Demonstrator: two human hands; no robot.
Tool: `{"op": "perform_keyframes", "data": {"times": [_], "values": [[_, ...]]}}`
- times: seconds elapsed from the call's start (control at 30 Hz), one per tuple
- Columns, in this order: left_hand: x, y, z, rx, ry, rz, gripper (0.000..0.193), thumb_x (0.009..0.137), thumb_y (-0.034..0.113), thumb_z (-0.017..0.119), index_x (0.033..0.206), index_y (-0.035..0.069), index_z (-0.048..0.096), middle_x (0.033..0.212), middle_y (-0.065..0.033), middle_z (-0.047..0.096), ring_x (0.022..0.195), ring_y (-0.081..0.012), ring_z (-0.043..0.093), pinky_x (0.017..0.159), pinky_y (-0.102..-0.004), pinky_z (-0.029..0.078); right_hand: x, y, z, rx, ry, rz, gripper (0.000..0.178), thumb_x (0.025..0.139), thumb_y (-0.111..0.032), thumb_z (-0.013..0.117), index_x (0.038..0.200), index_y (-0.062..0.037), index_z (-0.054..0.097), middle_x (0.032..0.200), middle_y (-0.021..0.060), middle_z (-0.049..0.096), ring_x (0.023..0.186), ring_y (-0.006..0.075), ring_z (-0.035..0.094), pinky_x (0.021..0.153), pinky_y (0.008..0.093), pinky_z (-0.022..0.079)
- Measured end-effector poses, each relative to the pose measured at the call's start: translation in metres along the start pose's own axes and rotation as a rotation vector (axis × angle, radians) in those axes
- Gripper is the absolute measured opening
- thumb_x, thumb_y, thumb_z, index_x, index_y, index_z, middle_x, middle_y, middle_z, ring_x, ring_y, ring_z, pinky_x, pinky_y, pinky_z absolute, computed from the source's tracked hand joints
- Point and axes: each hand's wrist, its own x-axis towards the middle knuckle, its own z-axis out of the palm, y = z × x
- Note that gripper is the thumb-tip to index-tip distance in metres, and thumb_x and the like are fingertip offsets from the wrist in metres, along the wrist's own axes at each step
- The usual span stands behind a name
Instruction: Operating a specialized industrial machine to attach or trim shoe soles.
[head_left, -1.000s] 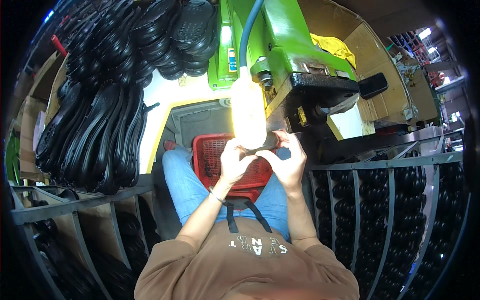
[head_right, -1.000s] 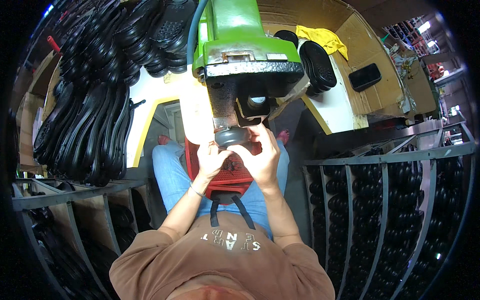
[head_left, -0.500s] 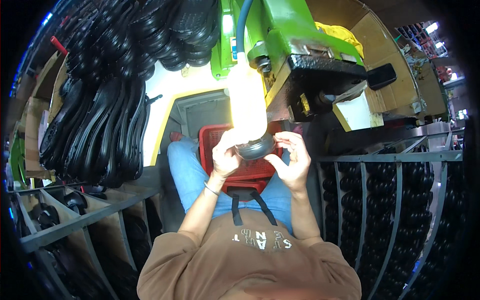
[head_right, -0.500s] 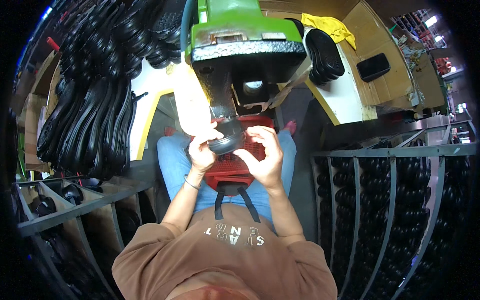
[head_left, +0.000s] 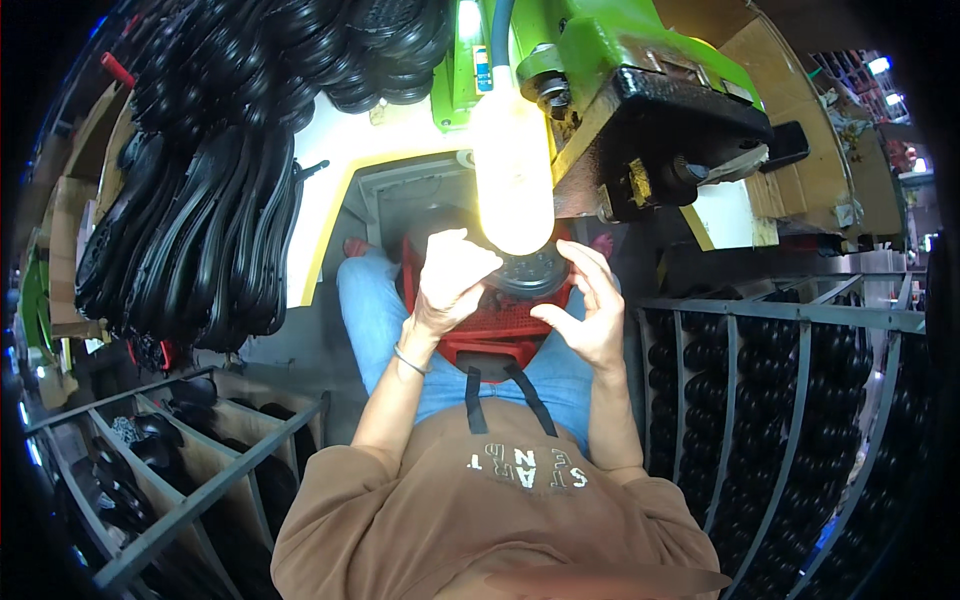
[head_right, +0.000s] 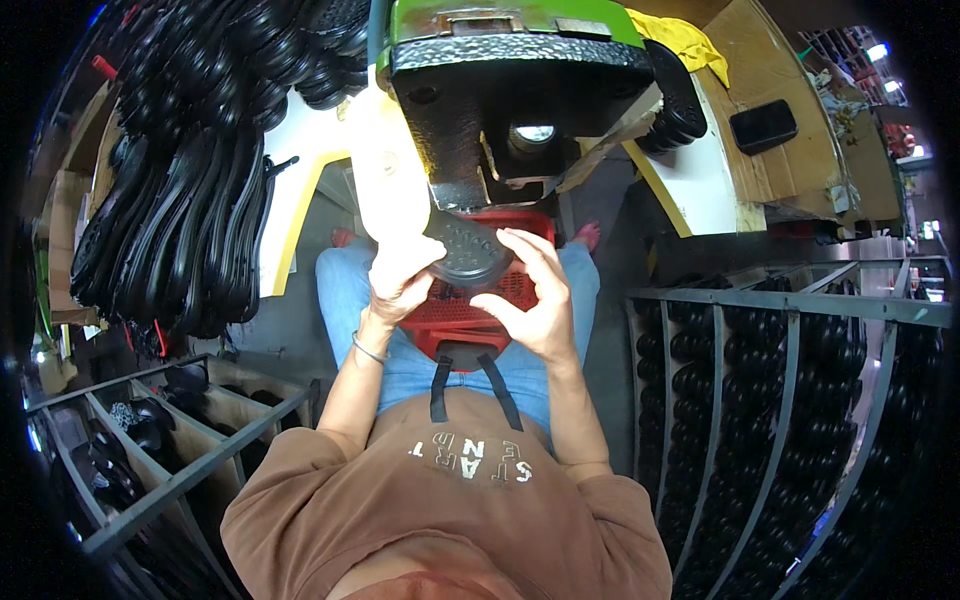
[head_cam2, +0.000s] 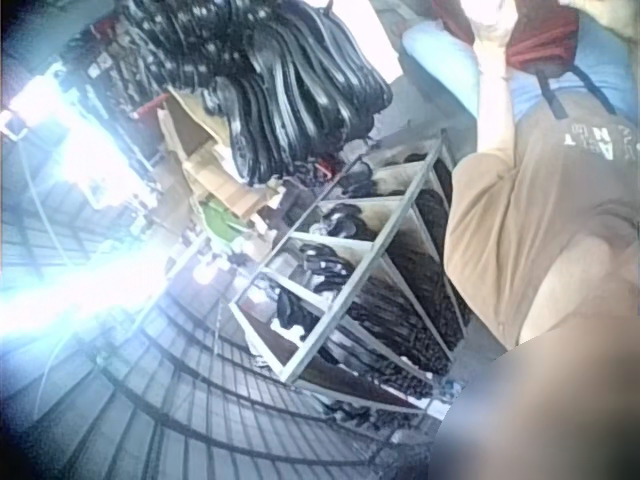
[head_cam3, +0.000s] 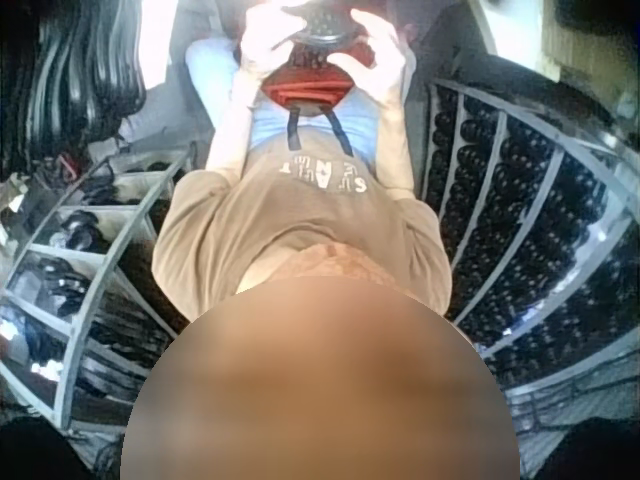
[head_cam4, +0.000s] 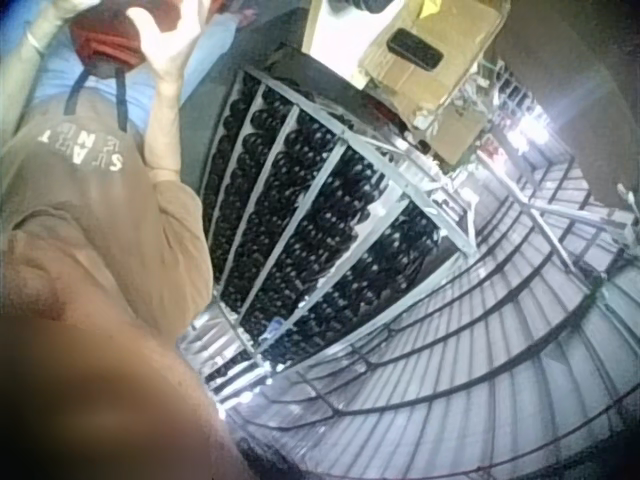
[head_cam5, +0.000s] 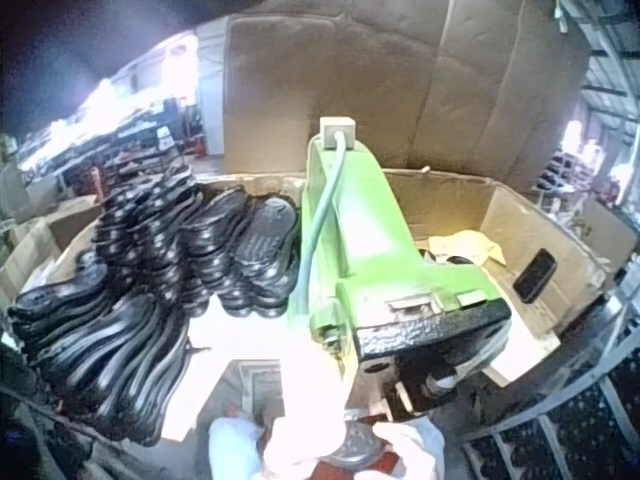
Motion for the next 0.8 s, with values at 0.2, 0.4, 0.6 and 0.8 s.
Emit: {"op": "perform_keyframes", "data": {"times": [0.2,0.4,0.6,0.8], "values": [[0.015,0.014,-0.008,0.149,-0.087,0.09,0.04,0.062,0.001,0.071,0.101,0.008,0.069,0.087,-0.0062,0.065,0.083,-0.0249,0.061,0.085,-0.0435,0.045,0.002,0.017,0.006,0.076,0.006,0.0,0.065,0.06,-0.001,0.084,0.117,0.0024,0.055,0.126,0.0146,0.049,0.107,0.0223,0.058,0.091,0.0326,0.051],[0.026,0.026,-0.011,0.179,0.04,-0.028,0.037,0.066,0.007,0.074,0.102,0.004,0.066,0.09,-0.0087,0.064,0.083,-0.026,0.059,0.086,-0.0442,0.043,0.005,0.021,0.003,0.169,0.035,-0.059,0.061,0.062,0.005,0.081,0.116,0.0029,0.053,0.124,0.0145,0.049,0.108,0.0224,0.057,0.092,0.0335,0.05],[0.045,0.038,-0.012,0.261,0.065,0.065,0.03,0.068,0.009,0.075,0.097,0.007,0.068,0.089,-0.0063,0.065,0.083,-0.0238,0.059,0.082,-0.0419,0.043,0.01,0.024,-0.002,0.38,0.08,0.005,0.059,0.066,0.01,0.075,0.12,0.0043,0.051,0.121,0.0158,0.054,0.107,0.0223,0.057,0.094,0.0325,0.048],[0.059,0.038,-0.009,0.274,0.1,0.165,0.026,0.07,0.011,0.075,0.095,0.008,0.069,0.089,-0.0057,0.066,0.08,-0.0227,0.059,0.073,-0.0382,0.041,0.022,0.03,-0.008,0.496,0.14,0.077,0.053,0.075,0.003,0.072,0.122,0.0075,0.049,0.111,0.0148,0.059,0.101,0.0194,0.059,0.091,0.0303,0.047]]}}
